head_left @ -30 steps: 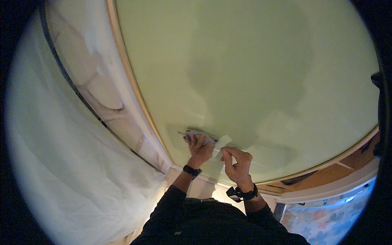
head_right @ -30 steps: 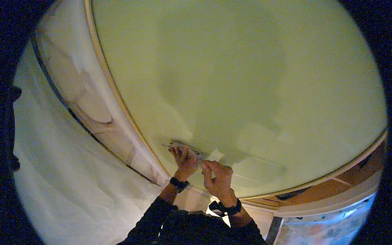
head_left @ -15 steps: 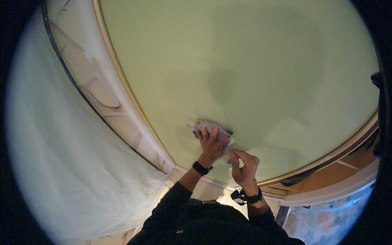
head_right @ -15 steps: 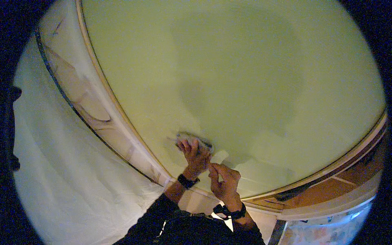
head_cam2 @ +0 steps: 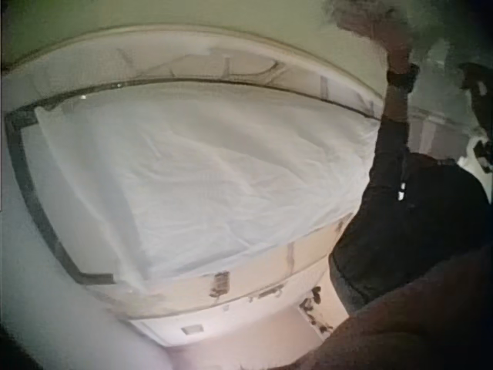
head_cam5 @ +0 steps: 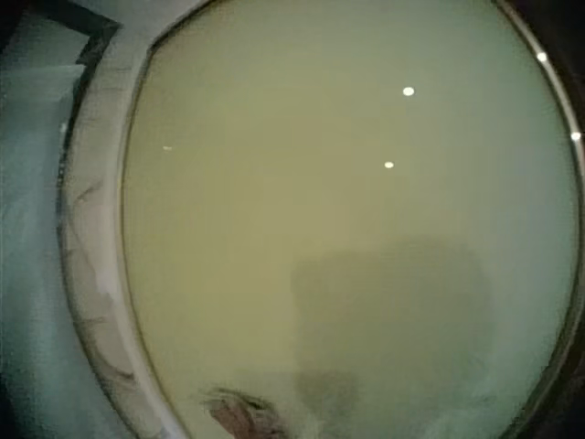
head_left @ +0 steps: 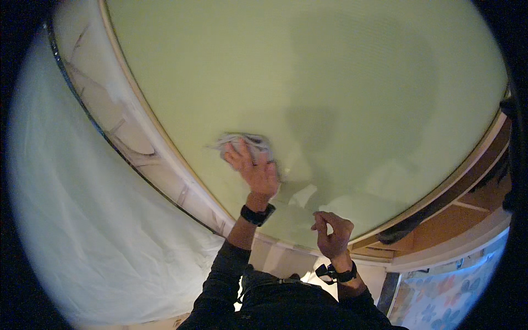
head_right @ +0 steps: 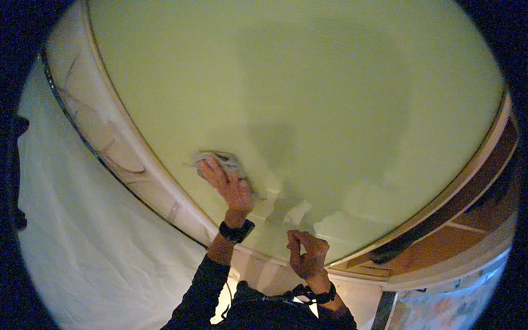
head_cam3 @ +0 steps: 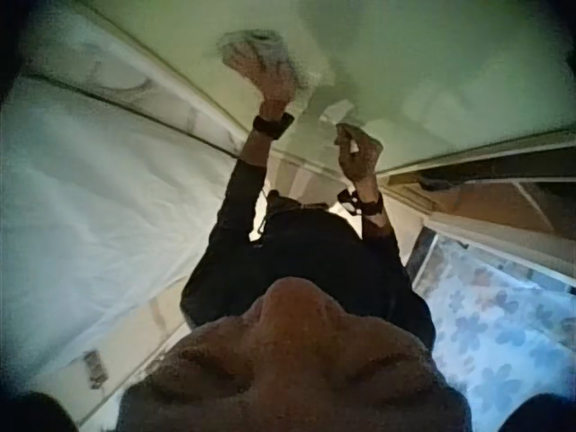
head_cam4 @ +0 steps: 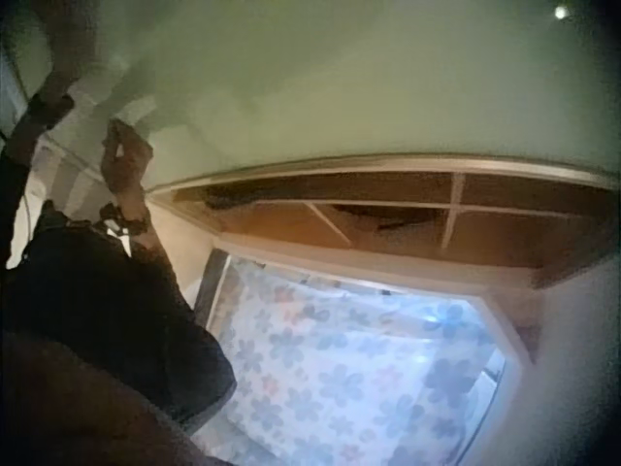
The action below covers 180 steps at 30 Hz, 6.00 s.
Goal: The person cleans a wardrobe door using a cloth, wiping the surface in circular and linear motions. They adjust their position to reach different areas, including the edges and corners.
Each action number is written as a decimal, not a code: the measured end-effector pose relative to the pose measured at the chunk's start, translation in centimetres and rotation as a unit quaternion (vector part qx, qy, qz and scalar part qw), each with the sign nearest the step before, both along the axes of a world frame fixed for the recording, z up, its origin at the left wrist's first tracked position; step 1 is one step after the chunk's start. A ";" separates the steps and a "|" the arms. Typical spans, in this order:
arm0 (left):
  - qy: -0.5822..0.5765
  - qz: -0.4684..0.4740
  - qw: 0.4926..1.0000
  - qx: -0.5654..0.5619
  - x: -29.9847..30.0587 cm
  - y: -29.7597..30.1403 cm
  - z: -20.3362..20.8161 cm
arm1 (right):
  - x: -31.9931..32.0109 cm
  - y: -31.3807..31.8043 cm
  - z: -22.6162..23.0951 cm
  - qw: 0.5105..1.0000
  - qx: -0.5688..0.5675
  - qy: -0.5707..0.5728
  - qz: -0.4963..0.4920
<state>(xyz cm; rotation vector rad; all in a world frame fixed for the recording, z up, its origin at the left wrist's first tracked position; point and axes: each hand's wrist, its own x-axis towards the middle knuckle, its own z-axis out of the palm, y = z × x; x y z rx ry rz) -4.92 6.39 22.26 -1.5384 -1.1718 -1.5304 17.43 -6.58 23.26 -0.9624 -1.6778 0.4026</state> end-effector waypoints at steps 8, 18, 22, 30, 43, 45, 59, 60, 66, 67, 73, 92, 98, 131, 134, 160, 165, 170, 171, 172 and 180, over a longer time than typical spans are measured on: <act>0.174 -0.076 0.974 -0.122 6.0 -1.6 -13.4 | 0.8 0.7 1.1 0.999 -0.047 0.009 -0.021; 0.075 -0.029 0.997 -0.004 1.7 1.1 0.4 | 1.6 0.7 0.9 0.992 -0.022 0.048 -0.115; 0.148 -0.013 0.988 -0.041 9.8 -0.5 6.8 | 1.9 -0.2 0.7 0.979 -0.041 0.105 -0.168; 0.437 -0.253 0.847 -0.169 18.6 -5.1 2.9 | 1.7 -4.0 -0.9 0.905 -0.045 0.258 -0.335; 0.418 -0.252 0.834 -0.258 11.6 -4.4 -1.7 | 0.5 -5.7 -0.5 0.889 -0.109 0.213 -0.390; 0.397 -0.212 0.860 -0.240 13.2 -4.6 1.9 | 0.8 -5.8 -0.8 0.885 -0.101 0.207 -0.404; 0.385 -0.524 0.704 -0.285 16.7 -2.8 -2.5 | -0.3 -3.8 -1.2 0.897 -0.062 0.186 -0.396; 0.370 -0.514 0.722 -0.278 14.5 -3.3 -1.8 | -1.0 -3.6 -0.1 0.903 -0.041 0.194 -0.382; 0.431 -0.242 0.843 -0.215 14.3 -4.9 6.6 | -0.6 -3.3 -0.1 0.908 -0.048 0.200 -0.365; 0.432 -0.226 0.845 -0.219 16.5 -5.4 7.8 | 0.1 -3.8 -0.4 0.905 -0.052 0.199 -0.372; 0.503 -0.344 0.778 -0.153 24.9 -4.2 4.1 | 3.6 -4.6 -2.2 0.866 -0.085 0.245 -0.429; 0.431 -0.390 0.791 -0.192 29.8 -4.5 6.9 | 10.6 -3.2 -0.1 0.879 0.006 0.275 -0.391; 0.393 -0.526 0.657 -0.371 34.1 -5.3 1.9 | 14.0 -3.9 -1.8 0.827 0.046 0.376 -0.415; 0.424 -0.374 0.812 -0.143 40.3 -5.3 9.0 | 21.2 -5.7 -2.1 0.839 -0.001 0.385 -0.384; 0.468 -0.367 0.780 -0.196 39.9 -5.7 6.2 | 21.6 -6.2 -2.3 0.836 -0.004 0.386 -0.389; 0.464 -0.457 0.693 -0.308 37.7 -7.1 -3.9 | 20.7 -8.8 -2.1 0.846 -0.055 0.345 -0.403; 0.453 -0.447 0.739 -0.221 39.2 -6.1 0.7 | 20.7 -8.4 -1.7 0.850 -0.033 0.354 -0.389; 0.424 -0.436 0.769 -0.198 39.2 -6.2 5.4 | 19.8 -8.0 -1.7 0.855 -0.056 0.371 -0.358; 0.422 -0.430 0.778 -0.177 39.6 -6.1 6.6 | 19.8 -7.7 -1.7 0.857 -0.048 0.375 -0.351; 0.421 -0.423 0.786 -0.163 39.8 -6.0 7.6 | 19.5 -7.8 -2.1 0.858 -0.047 0.380 -0.343; 0.303 -0.369 0.876 -0.067 40.8 -4.9 17.7 | 17.6 -5.9 -1.9 0.880 -0.072 0.351 -0.313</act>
